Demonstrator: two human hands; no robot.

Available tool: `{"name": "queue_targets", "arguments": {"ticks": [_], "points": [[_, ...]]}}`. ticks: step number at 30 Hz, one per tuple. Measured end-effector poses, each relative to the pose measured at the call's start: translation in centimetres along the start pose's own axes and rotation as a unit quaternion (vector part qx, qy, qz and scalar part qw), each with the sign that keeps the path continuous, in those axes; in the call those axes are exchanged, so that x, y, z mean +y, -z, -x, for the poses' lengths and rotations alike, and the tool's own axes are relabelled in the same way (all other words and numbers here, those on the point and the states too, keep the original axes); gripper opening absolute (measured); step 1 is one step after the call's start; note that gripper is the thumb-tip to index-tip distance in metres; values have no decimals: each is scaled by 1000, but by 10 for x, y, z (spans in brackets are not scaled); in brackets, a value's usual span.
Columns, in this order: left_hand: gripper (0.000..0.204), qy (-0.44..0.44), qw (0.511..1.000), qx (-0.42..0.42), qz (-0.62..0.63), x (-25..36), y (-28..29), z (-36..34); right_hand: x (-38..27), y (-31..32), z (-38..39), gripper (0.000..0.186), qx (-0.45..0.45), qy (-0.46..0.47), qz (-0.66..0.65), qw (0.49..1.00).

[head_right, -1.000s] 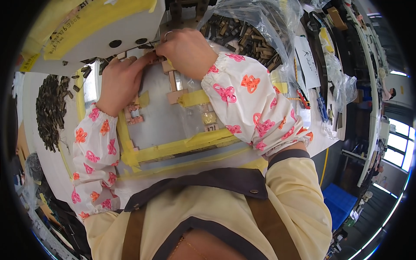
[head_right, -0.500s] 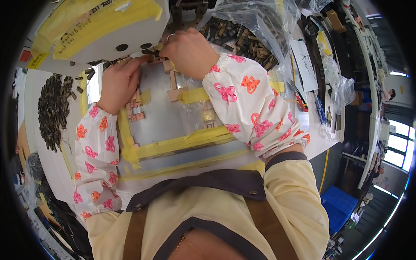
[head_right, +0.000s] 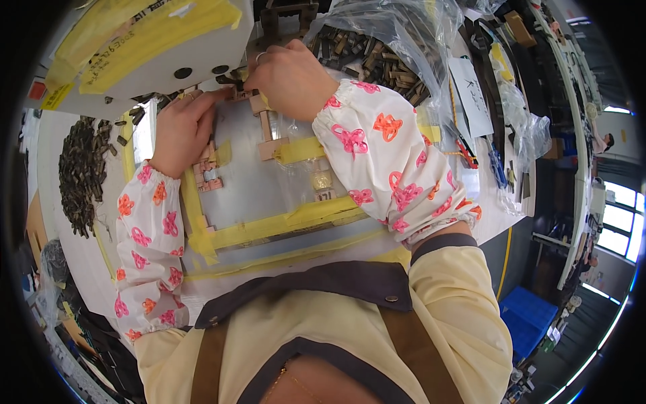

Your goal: Assembling small leather straps onto a base using a specialized machine.

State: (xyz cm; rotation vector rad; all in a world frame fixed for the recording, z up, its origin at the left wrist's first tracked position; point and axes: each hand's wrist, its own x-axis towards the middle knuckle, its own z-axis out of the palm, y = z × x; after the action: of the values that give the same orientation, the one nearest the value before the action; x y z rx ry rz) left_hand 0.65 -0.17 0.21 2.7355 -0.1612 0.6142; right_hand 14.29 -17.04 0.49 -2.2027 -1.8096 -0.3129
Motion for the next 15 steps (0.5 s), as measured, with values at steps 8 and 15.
{"name": "queue_targets", "arguments": {"ticks": [8, 15], "points": [[27, 1, 1000, -2, -13, 0, -1, -1, -1, 0, 1, 25, 13, -5, 24, 1000], [20, -14, 998, 40, -46, -6, 0, 1, -7, 1, 10, 22, 54, -9, 3, 999]]}}
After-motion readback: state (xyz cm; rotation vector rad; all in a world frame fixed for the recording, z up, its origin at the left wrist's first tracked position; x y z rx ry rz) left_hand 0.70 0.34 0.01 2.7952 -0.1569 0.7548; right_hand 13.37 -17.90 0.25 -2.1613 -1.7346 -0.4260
